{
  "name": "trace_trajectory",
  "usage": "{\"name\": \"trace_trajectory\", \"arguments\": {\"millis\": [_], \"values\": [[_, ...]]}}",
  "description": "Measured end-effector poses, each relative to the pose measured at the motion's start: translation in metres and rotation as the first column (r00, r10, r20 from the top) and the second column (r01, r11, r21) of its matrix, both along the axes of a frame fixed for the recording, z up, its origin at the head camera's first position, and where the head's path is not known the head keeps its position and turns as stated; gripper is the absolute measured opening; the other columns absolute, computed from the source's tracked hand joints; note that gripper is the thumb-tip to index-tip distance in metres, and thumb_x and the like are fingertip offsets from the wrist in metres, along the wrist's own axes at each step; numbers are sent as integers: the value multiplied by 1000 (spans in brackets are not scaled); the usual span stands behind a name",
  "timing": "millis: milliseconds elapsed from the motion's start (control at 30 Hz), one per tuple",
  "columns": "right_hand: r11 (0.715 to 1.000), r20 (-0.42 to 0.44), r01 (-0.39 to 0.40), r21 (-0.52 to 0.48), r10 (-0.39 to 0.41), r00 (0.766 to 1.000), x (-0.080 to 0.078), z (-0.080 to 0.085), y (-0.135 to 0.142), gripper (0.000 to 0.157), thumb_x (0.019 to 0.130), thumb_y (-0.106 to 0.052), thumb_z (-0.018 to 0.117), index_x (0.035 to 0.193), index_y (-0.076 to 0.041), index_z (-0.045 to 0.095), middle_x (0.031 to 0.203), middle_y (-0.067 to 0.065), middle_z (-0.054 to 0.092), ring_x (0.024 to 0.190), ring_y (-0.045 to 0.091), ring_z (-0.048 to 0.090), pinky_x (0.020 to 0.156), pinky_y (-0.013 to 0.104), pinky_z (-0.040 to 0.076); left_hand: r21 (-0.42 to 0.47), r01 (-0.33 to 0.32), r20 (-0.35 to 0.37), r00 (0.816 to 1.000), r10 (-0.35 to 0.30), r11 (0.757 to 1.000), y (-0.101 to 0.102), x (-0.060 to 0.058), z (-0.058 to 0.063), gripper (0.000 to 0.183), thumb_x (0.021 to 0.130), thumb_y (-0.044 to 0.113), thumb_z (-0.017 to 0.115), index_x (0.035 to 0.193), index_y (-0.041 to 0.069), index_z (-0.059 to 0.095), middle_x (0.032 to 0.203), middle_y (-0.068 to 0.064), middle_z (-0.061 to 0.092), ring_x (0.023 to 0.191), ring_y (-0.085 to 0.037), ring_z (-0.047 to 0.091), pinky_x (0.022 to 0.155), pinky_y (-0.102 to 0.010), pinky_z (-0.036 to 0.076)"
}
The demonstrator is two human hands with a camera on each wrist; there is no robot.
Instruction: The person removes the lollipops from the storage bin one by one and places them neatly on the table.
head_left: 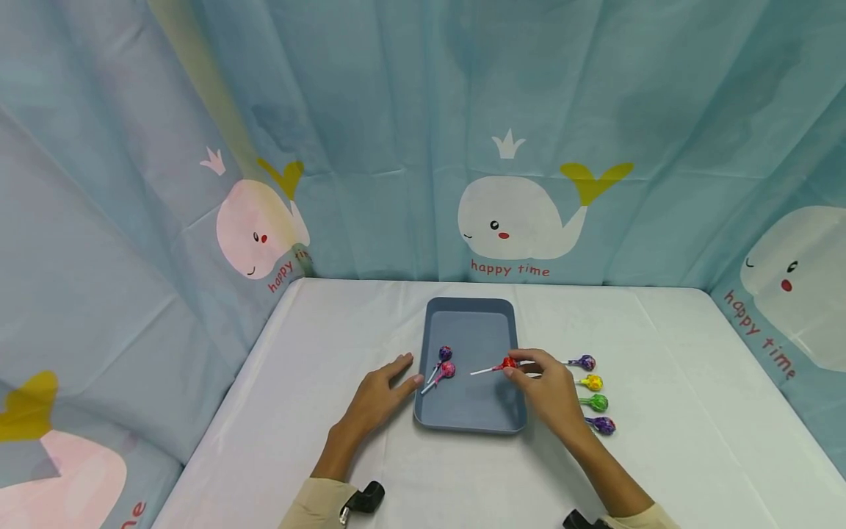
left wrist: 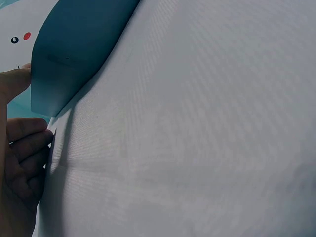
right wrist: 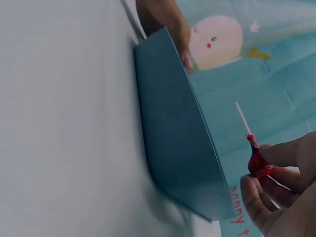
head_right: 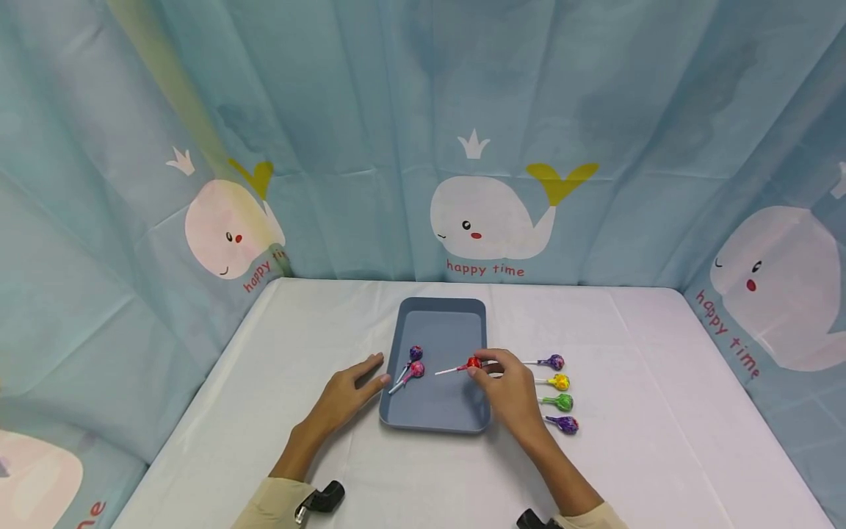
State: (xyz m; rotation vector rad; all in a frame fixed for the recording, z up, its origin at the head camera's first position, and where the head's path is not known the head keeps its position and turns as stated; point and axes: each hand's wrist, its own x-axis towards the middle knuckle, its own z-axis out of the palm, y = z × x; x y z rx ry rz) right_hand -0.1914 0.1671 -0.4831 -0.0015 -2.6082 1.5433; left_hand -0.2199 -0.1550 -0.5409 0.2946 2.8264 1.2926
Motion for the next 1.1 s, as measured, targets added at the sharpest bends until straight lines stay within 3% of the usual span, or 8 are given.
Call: {"name": "trace_trajectory", "arguments": {"millis": [167,400,700,833,1000,1100], "values": [[1000,-1,31,3,-31,1000,0,-1,14,36,98,-19,79,132,-7,73,126,11,73,108,28,72,80,13,58,2,3,3,1000,-3,1000,0,1,0,72,99,59,68,157,18,56,161,-7,52,152,-29,45,128,-52,34],[995,-21,83,55,-82,996,2,0,33,36,97,-21,80,131,-8,74,120,12,77,104,30,76,86,24,59,-2,-1,0,1000,1,1000,-1,0,0,72,99,59,68,156,18,56,160,-7,52,152,-29,46,128,-52,33],[993,-16,99,60,-98,995,8,-1,54,39,100,-25,78,133,-6,72,120,16,76,106,31,73,76,13,56,9,7,1,1000,-7,1000,0,0,-1,72,99,60,68,157,19,55,161,-7,52,153,-29,45,128,-52,34],[990,-26,117,83,-115,993,10,-1,64,38,100,-27,78,132,-7,73,116,14,78,102,23,74,76,12,54,3,7,9,1000,-7,1000,0,-1,-1,73,99,61,67,157,19,55,161,-6,51,153,-28,44,128,-52,33],[983,-36,139,122,-136,990,11,-1,78,37,100,-30,77,131,-9,74,119,13,78,96,-1,69,78,9,49,-1,13,4,1000,-13,1000,0,-2,-2,72,99,60,67,157,19,54,161,-6,51,153,-28,44,128,-52,34],[978,-35,151,147,-147,988,12,-3,86,38,101,-31,76,132,-9,73,120,14,78,94,-13,61,74,13,50,-6,19,-2,1000,-19,1000,-1,-2,-2,72,100,60,66,158,18,54,161,-7,51,153,-29,44,127,-54,34]]}}
